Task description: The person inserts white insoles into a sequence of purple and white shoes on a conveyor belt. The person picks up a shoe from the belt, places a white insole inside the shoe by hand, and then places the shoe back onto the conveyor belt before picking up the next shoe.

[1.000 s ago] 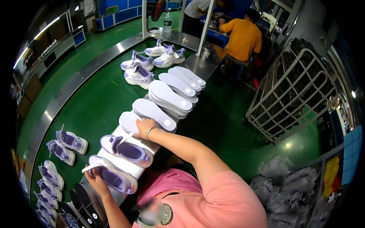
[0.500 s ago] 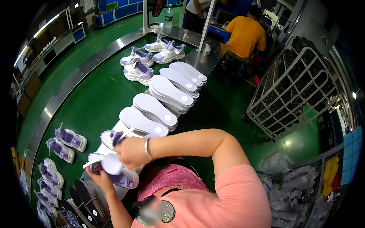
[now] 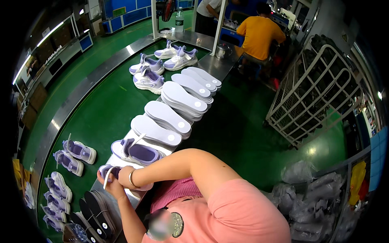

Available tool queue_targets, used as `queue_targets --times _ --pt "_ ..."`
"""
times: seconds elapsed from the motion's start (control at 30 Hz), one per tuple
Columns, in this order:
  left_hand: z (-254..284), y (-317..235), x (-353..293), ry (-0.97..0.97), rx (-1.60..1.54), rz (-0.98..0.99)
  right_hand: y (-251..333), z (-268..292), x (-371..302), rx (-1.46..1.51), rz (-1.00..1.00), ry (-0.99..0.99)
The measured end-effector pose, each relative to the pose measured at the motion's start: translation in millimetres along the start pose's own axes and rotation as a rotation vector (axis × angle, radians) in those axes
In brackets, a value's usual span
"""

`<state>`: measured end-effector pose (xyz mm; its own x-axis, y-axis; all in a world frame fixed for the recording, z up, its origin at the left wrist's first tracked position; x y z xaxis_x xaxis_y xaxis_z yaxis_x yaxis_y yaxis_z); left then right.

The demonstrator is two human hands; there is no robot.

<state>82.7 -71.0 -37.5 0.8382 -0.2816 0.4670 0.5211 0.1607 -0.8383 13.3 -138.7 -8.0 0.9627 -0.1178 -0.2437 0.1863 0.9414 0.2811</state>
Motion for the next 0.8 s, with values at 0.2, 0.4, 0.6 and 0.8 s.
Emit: queue_targets --times 0.2,0.4,0.6,0.8 --pt "-9 6 -1 0.108 -0.016 0.161 0 15 -41 -0.32 -0.023 -0.236" --pt "-12 -5 -1 0.116 -0.07 0.166 -9 21 -44 -0.35 0.069 0.138" --pt "-16 -1 -5 0.187 -0.112 0.129 8 3 -16 -0.277 0.213 0.039" --pt "-11 -4 -7 0.225 -0.227 0.183 1 -28 12 -0.108 0.143 0.055"
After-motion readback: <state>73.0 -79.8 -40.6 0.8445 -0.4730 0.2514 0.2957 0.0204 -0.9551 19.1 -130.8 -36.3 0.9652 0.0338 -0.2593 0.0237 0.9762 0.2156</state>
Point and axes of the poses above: each hand's wrist, its own x-axis towards the middle knuckle, its own z-axis out of the back of the hand, y = z × x, the point moved 8 cm from there along x, towards the middle knuckle, and after that the axes turned 5 degrees about -z, right-handed, at the moved point
